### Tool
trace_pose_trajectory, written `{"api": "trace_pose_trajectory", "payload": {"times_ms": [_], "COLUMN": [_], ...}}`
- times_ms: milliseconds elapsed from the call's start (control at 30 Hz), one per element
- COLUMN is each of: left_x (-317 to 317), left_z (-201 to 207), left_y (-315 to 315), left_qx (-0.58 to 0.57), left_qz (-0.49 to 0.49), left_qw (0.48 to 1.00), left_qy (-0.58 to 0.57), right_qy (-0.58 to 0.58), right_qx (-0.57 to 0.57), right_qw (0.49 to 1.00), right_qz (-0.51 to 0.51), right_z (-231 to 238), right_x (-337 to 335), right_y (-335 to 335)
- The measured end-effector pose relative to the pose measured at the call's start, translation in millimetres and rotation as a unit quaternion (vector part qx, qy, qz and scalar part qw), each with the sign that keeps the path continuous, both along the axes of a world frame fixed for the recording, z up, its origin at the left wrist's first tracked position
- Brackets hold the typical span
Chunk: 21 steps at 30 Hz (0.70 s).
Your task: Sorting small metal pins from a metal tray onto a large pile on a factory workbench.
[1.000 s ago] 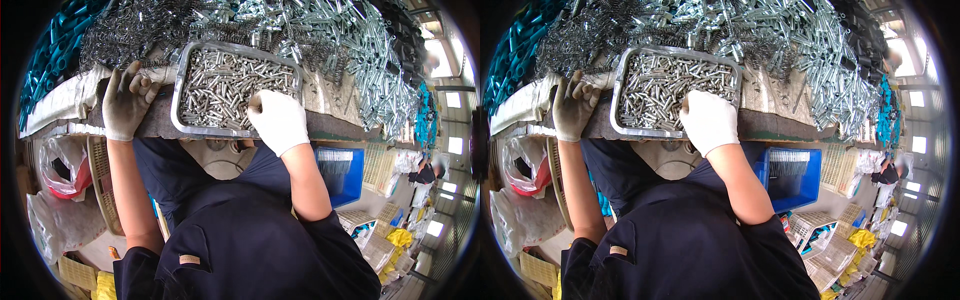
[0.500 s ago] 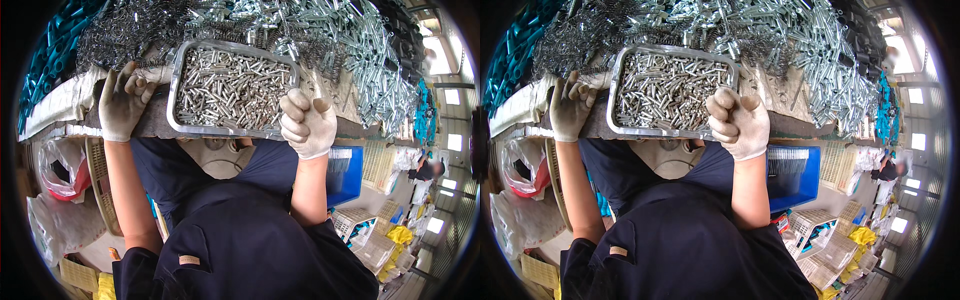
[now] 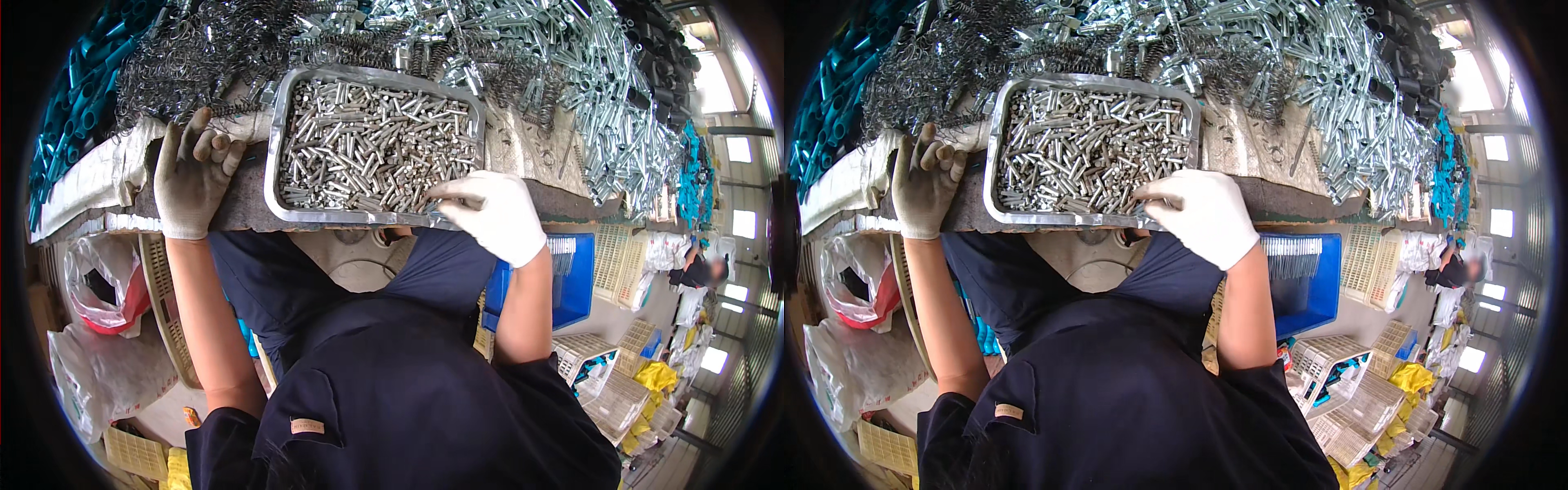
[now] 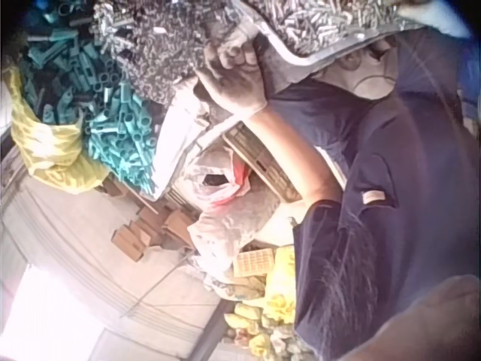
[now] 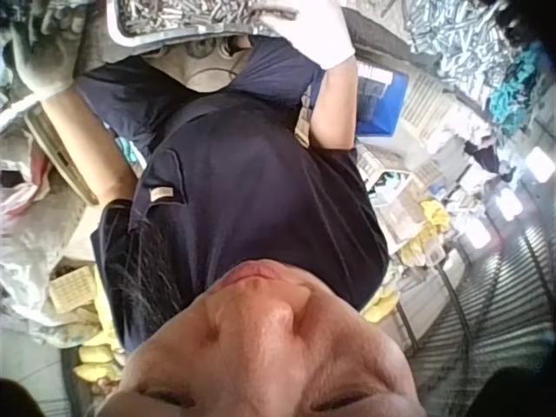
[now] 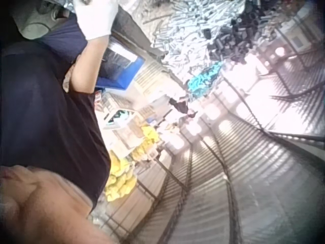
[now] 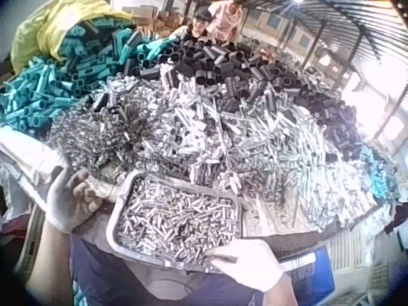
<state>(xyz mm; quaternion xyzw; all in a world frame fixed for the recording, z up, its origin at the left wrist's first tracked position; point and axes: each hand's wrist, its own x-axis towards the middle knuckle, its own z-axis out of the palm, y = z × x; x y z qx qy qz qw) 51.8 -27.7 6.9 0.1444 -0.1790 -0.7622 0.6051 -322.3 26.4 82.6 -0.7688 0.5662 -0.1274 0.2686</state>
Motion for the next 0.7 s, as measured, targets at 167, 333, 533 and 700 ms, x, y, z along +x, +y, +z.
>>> {"api": "trace_pose_trajectory", "payload": {"times_ms": [167, 333, 533, 700], "left_x": [-0.5, 1.3, -0.9, 0.2], "left_z": [-0.7, -0.8, 1.5, -0.4], "left_y": [-0.5, -0.3, -0.4, 1.3], "left_qx": [-0.009, -0.009, -0.004, -0.001], "left_qz": [-0.004, -0.004, -0.001, 0.006], "left_qw": [1.0, 1.0, 1.0, 1.0], "left_qy": [0.01, 0.004, -0.005, -0.009], "right_qy": [0.07, 0.006, -0.645, -0.638], "right_qx": [-0.099, -0.07, 0.165, 0.164], "right_qw": [0.991, 0.997, 0.729, 0.744], "right_qz": [0.064, 0.042, -0.162, -0.113], "right_z": [-13.8, -17.2, -14.6, -18.9], "right_x": [10.3, 6.7, -11.4, -20.6], "right_y": [-2.0, -3.7, 4.1, 6.9]}}
